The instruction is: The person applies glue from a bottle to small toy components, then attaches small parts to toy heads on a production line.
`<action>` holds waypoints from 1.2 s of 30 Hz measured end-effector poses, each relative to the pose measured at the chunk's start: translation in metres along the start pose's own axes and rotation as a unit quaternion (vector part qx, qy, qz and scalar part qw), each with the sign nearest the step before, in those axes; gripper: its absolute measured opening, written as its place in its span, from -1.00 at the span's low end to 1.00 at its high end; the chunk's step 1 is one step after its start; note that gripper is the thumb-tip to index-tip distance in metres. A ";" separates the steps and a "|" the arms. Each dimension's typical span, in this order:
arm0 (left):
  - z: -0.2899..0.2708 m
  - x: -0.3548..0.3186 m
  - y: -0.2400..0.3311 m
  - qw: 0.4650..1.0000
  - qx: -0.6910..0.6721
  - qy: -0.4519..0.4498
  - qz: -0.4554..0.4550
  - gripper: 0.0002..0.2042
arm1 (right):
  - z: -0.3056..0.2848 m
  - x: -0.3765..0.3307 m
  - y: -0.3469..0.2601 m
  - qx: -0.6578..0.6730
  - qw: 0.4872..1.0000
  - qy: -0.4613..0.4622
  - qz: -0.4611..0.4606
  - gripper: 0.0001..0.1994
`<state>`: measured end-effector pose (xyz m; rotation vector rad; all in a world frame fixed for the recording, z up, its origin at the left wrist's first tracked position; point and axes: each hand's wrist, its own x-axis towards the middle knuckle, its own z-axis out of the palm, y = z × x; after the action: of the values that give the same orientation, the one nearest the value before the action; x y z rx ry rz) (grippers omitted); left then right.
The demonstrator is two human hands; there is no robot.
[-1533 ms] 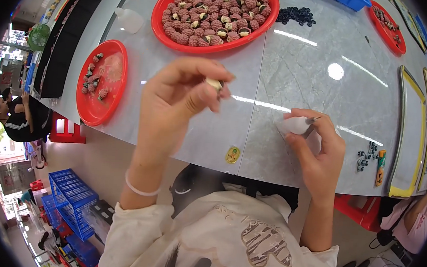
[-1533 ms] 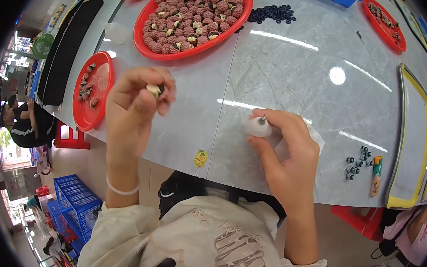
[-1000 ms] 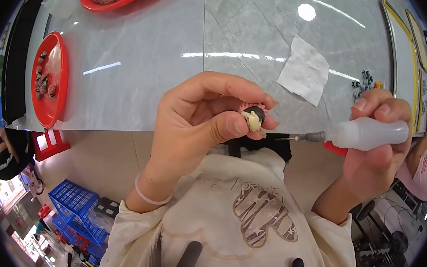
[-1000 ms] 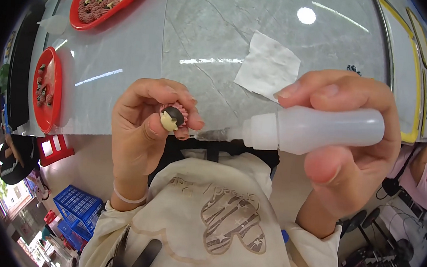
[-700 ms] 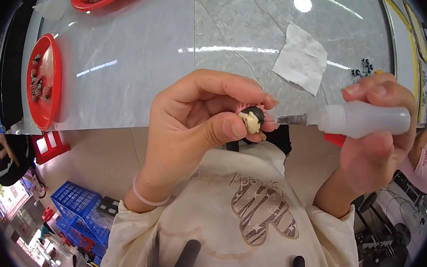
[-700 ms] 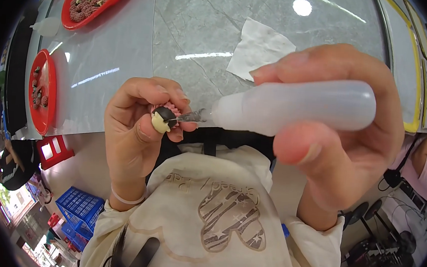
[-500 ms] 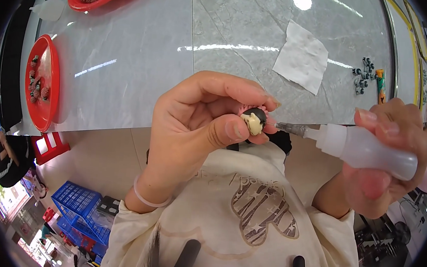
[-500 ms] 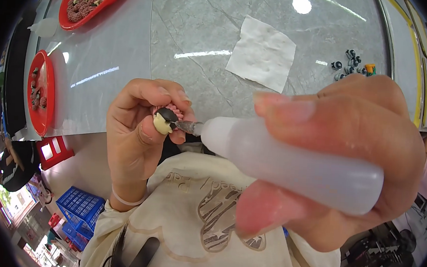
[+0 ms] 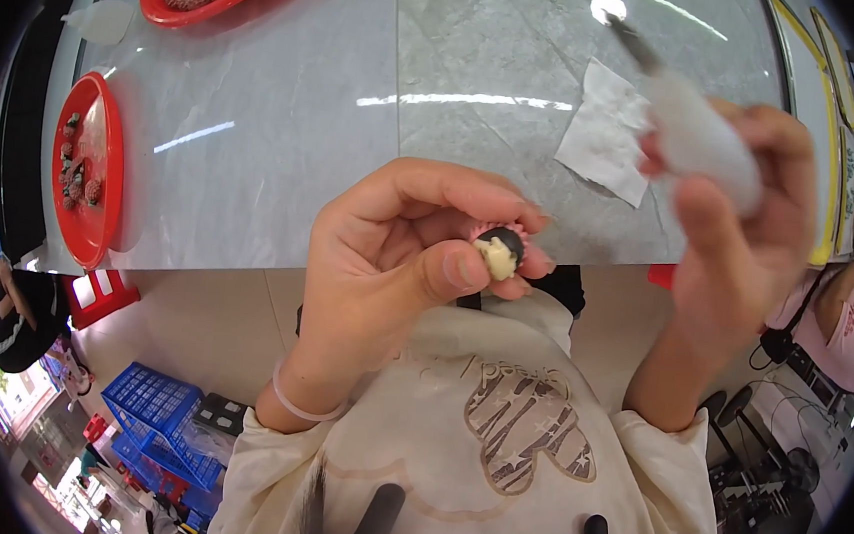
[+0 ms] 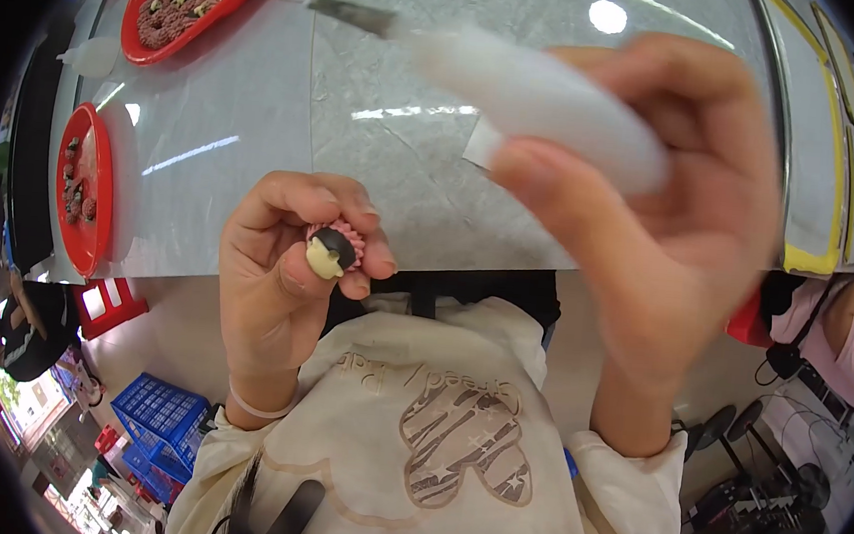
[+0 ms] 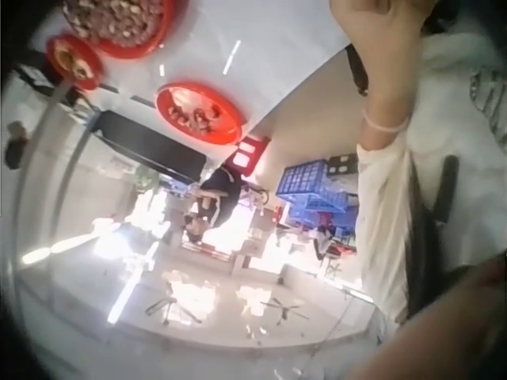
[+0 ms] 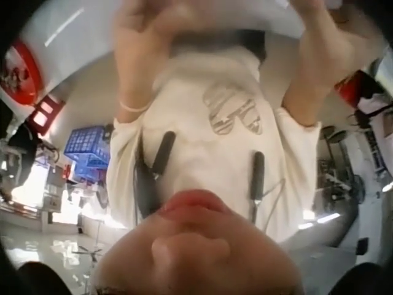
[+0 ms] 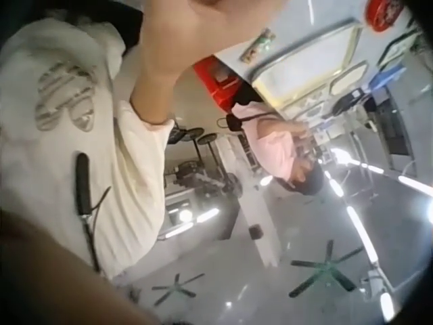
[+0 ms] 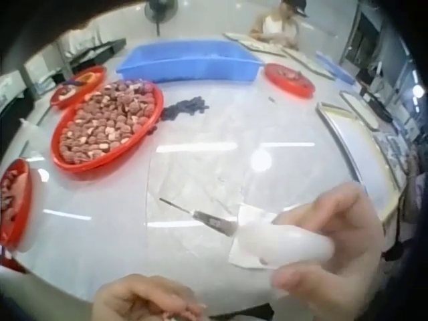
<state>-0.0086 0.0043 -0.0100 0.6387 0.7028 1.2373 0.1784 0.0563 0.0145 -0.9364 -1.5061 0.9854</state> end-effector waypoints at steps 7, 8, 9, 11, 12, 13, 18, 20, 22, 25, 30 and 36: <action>-0.001 0.004 -0.008 0.999 0.020 0.018 0.039 -0.71 | 0.033 0.014 0.047 -0.221 0.971 -0.091 0.001 -0.64; 0.000 0.005 -0.010 0.999 0.024 0.019 0.042 -0.70 | 0.027 0.013 0.049 -0.228 0.970 -0.086 0.004 -0.64; -0.002 0.004 -0.010 0.999 0.023 0.018 0.041 -0.70 | 0.025 0.012 0.051 -0.222 0.972 -0.072 -0.028 -0.67; -0.005 0.003 -0.009 0.998 0.044 0.030 0.045 -0.68 | 0.007 0.012 0.047 -0.273 0.959 -0.034 -0.070 -0.73; -0.004 0.002 -0.008 0.998 0.043 0.032 0.045 -0.68 | -0.014 0.013 0.034 -0.331 0.940 -0.011 -0.080 -0.77; -0.002 0.003 -0.007 0.998 0.043 0.023 0.038 -0.68 | -0.033 0.010 0.023 -0.388 0.921 0.024 -0.031 -0.80; 0.003 0.003 -0.008 0.999 0.038 0.027 0.016 -0.70 | -0.062 -0.002 0.027 -0.519 0.853 0.018 0.058 -0.83; 0.006 0.003 -0.008 1.000 0.008 0.015 0.015 -0.70 | -0.058 -0.003 0.030 -0.517 0.855 0.015 0.048 -0.84; 0.008 0.004 -0.009 1.000 0.003 0.010 0.016 -0.69 | -0.056 -0.002 0.026 -0.494 0.869 0.034 0.025 -0.84; 0.008 0.005 -0.011 1.000 -0.007 0.001 0.018 -0.69 | -0.055 -0.001 0.029 -0.467 0.884 0.024 0.005 -0.86; 0.007 0.003 -0.014 1.000 -0.016 0.002 0.024 -0.71 | -0.047 0.000 0.036 -0.449 0.894 -0.004 0.002 -0.89; 0.006 0.001 -0.012 1.000 -0.021 -0.002 0.019 -0.73 | -0.041 0.008 0.048 -0.450 0.893 0.005 -0.026 -0.88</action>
<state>0.0038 0.0024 -0.0152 0.6232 0.6622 1.2824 0.2213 0.0847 -0.0239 -1.5151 -1.9970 0.1827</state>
